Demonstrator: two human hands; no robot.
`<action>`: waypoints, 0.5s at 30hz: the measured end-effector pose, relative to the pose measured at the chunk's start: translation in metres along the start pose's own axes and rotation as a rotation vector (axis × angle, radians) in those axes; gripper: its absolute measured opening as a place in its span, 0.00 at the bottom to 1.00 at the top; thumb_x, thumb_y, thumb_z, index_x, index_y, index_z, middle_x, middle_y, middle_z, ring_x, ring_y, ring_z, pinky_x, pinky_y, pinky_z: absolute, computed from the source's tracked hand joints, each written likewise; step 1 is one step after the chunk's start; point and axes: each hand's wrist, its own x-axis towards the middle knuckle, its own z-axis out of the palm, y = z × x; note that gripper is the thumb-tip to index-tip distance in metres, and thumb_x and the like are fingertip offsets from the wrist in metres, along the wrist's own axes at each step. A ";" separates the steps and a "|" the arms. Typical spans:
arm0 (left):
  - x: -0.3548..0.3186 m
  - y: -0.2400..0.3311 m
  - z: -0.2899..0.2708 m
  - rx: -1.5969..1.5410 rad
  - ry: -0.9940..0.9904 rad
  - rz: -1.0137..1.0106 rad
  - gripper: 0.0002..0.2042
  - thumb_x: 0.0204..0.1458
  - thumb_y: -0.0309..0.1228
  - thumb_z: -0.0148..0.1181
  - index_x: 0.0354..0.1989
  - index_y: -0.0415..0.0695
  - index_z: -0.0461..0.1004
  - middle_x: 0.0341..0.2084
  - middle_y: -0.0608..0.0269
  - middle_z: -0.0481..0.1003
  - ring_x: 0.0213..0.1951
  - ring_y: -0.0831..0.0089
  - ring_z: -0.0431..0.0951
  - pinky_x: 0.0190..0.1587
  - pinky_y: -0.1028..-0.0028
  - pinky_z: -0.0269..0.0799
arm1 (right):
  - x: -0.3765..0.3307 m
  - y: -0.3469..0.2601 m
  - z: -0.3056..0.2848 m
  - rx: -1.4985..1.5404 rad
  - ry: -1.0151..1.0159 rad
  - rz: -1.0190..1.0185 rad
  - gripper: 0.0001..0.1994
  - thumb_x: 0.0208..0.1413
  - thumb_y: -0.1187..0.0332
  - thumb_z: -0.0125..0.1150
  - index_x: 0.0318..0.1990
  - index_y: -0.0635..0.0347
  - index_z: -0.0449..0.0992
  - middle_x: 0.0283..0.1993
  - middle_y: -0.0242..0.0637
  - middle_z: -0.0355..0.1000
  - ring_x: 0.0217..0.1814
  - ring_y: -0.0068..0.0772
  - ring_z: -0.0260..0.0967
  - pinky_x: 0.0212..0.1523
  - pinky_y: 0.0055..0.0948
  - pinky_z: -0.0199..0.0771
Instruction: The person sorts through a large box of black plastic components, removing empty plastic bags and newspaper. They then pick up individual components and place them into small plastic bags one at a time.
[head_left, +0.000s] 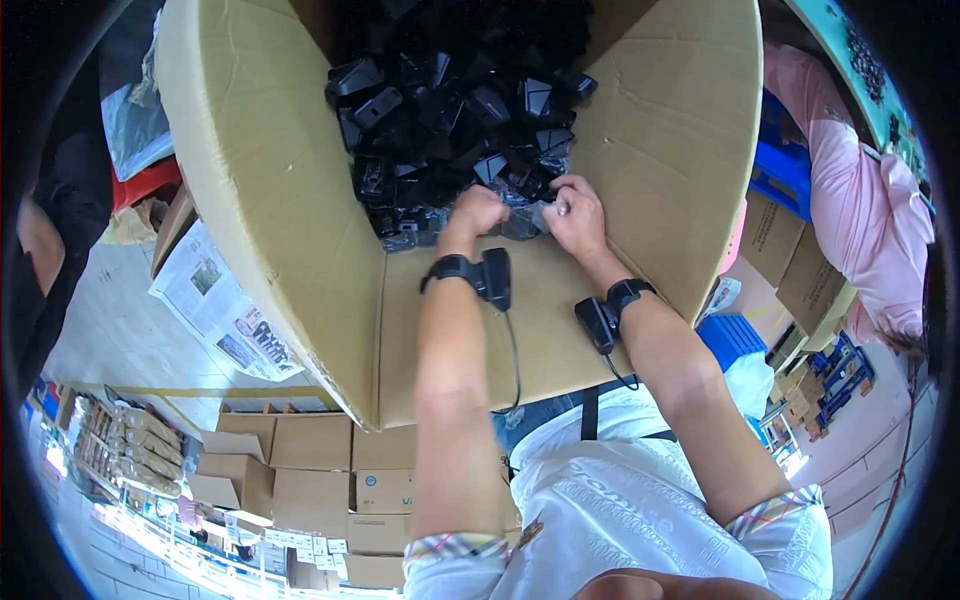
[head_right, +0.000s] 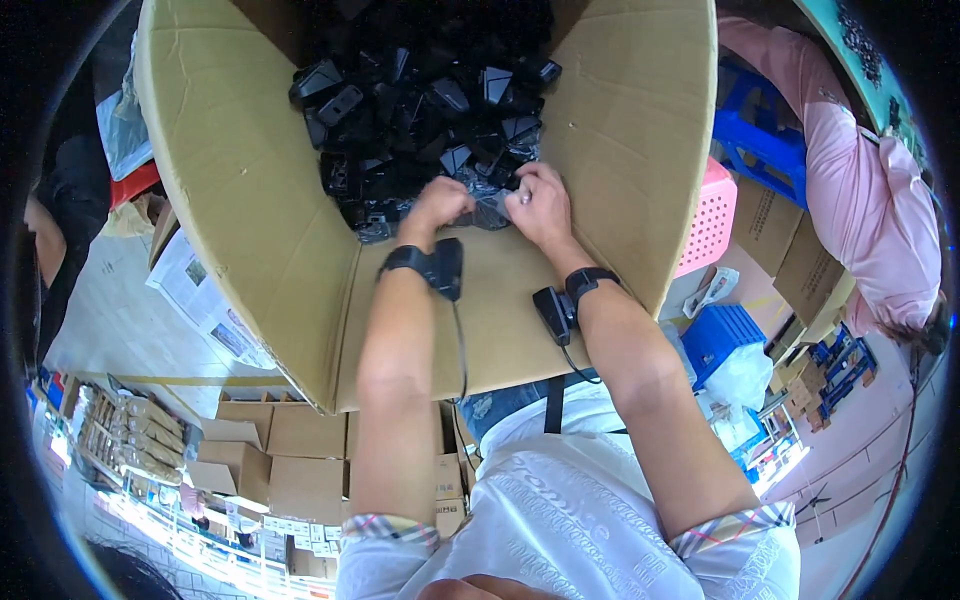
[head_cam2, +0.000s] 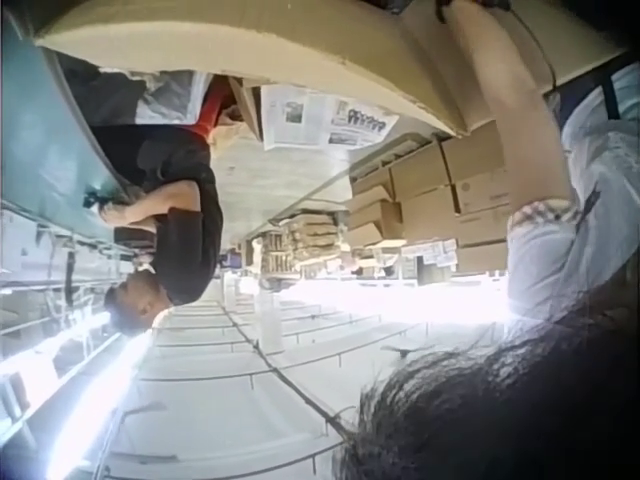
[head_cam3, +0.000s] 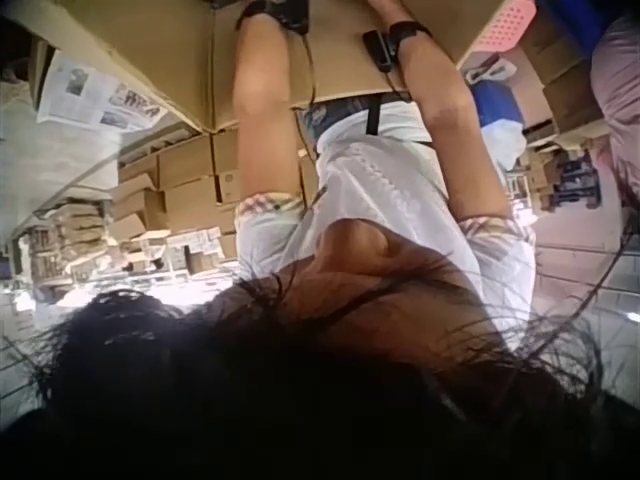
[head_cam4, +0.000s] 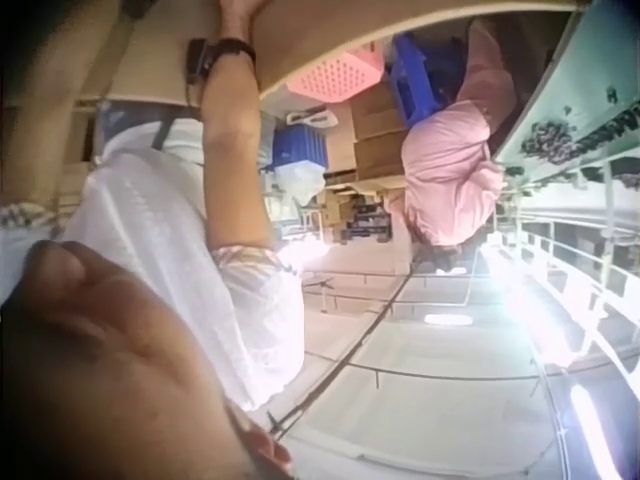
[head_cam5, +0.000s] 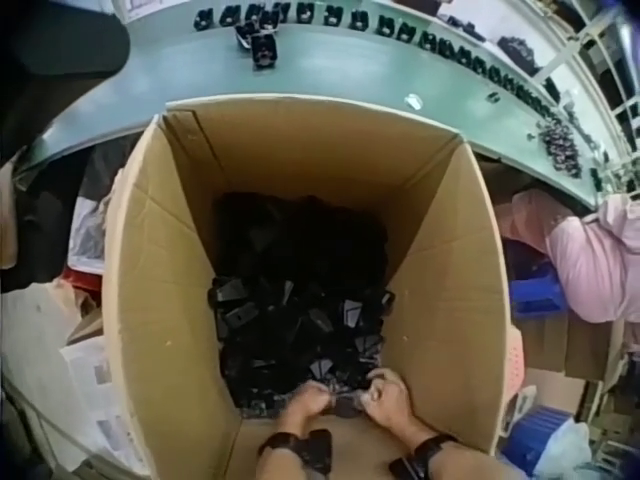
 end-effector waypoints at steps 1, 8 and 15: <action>-0.012 0.009 -0.016 -0.016 -0.075 0.014 0.10 0.34 0.34 0.63 0.24 0.42 0.81 0.29 0.50 0.79 0.35 0.54 0.79 0.41 0.63 0.74 | 0.001 0.004 -0.001 0.107 -0.237 0.302 0.08 0.41 0.67 0.60 0.22 0.64 0.71 0.34 0.48 0.73 0.33 0.52 0.70 0.39 0.47 0.70; -0.052 -0.001 -0.048 0.236 0.067 0.049 0.12 0.39 0.34 0.60 0.30 0.41 0.80 0.30 0.47 0.79 0.39 0.53 0.79 0.44 0.61 0.74 | -0.012 0.008 0.024 -0.200 -0.754 0.646 0.25 0.45 0.54 0.64 0.50 0.54 0.70 0.45 0.53 0.74 0.50 0.56 0.71 0.52 0.44 0.72; -0.056 -0.007 -0.004 0.743 0.172 0.155 0.17 0.52 0.31 0.52 0.53 0.49 0.69 0.39 0.50 0.79 0.43 0.54 0.79 0.45 0.59 0.76 | -0.003 0.016 0.049 -0.231 -0.567 0.801 0.21 0.46 0.53 0.67 0.43 0.58 0.78 0.43 0.49 0.76 0.48 0.52 0.73 0.49 0.45 0.73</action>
